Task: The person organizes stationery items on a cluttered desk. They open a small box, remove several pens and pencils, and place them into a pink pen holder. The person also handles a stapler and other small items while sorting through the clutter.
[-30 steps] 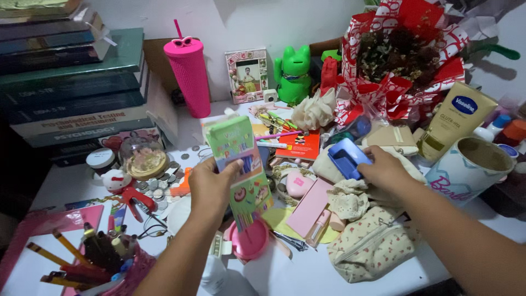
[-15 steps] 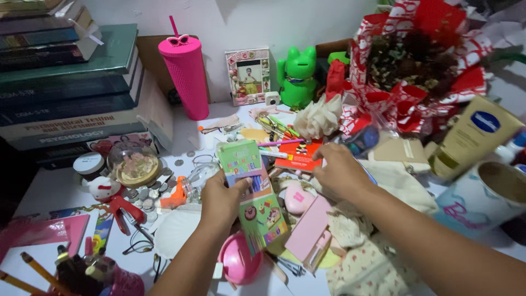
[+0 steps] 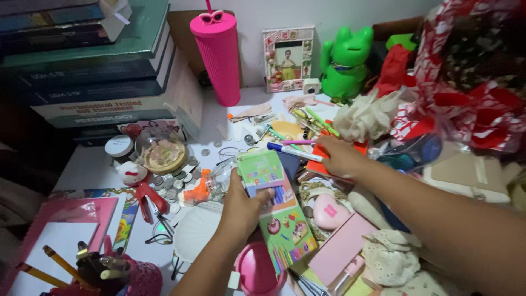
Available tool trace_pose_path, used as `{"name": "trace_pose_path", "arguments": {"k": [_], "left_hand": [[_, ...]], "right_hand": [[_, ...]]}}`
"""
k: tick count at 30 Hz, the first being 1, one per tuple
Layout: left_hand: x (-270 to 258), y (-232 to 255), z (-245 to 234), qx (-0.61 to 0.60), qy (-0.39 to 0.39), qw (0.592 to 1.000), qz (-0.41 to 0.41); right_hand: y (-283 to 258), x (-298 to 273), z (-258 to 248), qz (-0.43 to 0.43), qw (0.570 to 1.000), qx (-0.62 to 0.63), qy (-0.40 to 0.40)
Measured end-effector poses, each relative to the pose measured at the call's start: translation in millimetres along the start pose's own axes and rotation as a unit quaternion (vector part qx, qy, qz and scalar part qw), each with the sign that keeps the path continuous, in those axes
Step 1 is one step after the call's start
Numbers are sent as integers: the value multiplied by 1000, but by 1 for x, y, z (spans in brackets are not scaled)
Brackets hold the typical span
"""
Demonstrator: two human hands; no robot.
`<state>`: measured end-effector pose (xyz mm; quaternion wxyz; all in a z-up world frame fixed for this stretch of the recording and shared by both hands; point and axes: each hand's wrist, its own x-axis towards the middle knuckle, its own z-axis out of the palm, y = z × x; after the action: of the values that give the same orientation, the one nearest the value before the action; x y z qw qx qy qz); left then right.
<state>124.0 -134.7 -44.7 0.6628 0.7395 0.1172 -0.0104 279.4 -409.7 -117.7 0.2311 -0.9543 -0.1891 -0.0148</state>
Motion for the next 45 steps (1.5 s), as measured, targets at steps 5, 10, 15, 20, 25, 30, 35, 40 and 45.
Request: {"name": "trace_pose_path", "arguments": {"k": [5,10,15,20,25,30,35,40,45], "left_hand": [[-1,-4,-1,8,-23,999,-21],[-6,0,2,-4,-29,999,-38],[-14,0,1,-24,-38,999,-16],[-24,-4,-2,6,-35,999,-30],[-27,-10,-7,22,-25,999,-7],[-29,-10,-4,-17,-49,998,-18],[-34,-7,-4,-8,-66,997,-32],[-39,-6,0,-13,-110,994,-23],[-47,5,1,3,-167,985,-30]], "right_hand": [[14,21,3,58,997,1,-48],[4,5,9,96,993,-62,-25],[-11,-15,6,116,990,-77,5],[-21,-22,-1,114,990,-81,11],[-52,-44,-13,156,980,-122,15],[-59,-45,-26,146,971,-191,2],[-52,-45,-42,125,991,16,31],[-66,-73,-66,66,960,264,62],[-78,-117,-102,140,950,273,55]]}}
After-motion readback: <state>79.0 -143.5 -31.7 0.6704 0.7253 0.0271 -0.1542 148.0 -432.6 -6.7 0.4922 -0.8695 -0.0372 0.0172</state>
